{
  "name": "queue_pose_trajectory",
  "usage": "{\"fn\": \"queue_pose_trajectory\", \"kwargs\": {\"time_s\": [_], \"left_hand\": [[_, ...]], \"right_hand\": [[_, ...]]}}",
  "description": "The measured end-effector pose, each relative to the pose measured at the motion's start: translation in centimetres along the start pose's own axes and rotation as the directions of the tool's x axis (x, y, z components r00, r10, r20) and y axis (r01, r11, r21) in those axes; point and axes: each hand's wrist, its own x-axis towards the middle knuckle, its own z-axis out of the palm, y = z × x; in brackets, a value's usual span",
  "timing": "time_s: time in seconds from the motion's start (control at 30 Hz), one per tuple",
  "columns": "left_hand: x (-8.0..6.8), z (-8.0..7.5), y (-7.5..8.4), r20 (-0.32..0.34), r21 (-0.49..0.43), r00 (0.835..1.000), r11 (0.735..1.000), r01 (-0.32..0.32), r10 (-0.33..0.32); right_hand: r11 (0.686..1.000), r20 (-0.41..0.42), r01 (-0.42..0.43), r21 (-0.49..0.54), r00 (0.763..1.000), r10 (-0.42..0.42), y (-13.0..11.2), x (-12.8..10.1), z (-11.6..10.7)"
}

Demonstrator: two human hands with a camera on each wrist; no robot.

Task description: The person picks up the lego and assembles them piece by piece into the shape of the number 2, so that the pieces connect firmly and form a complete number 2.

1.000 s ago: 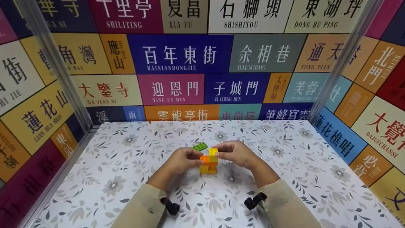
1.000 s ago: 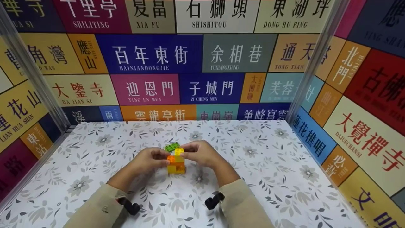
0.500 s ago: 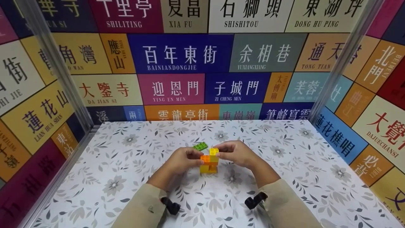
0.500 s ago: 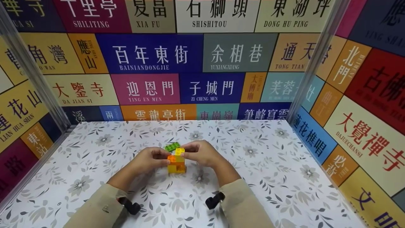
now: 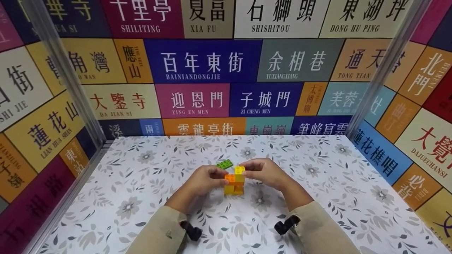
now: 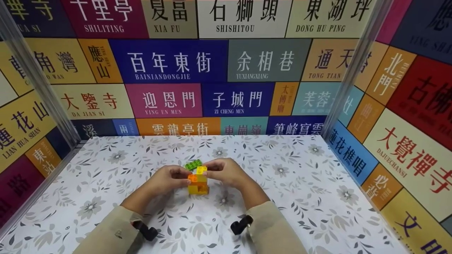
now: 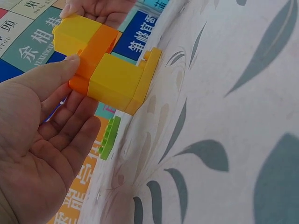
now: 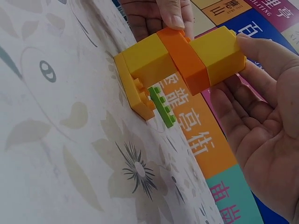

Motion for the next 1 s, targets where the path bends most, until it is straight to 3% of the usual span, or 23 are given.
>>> {"fn": "queue_pose_trajectory", "kwargs": {"time_s": [0.17,0.4,0.57,0.87,1.0], "left_hand": [[0.0,-0.1,0.0,0.001,-0.019,1.000,1.000,0.015,-0.015],[0.3,0.0,-0.2,-0.011,0.014,0.998,0.998,-0.057,0.057],[0.3,0.1,-0.2,-0.004,-0.011,1.000,1.000,-0.024,0.024],[0.2,-0.1,-0.3,0.002,0.003,0.998,0.998,-0.065,0.065],[0.2,-0.2,-0.3,0.007,-0.009,0.999,0.999,-0.045,0.045]], "right_hand": [[1.000,-0.008,-0.012,0.026,1.000,0.012,0.0,0.1,0.0],[0.999,-0.014,-0.004,0.048,1.000,0.004,0.3,0.4,-0.4],[0.995,-0.067,-0.026,0.098,0.997,0.033,0.9,1.2,-0.7],[0.992,-0.132,-0.127,0.028,0.983,0.129,1.3,4.7,0.3],[0.987,-0.133,-0.162,-0.015,0.978,0.158,1.2,6.0,0.8]]}}
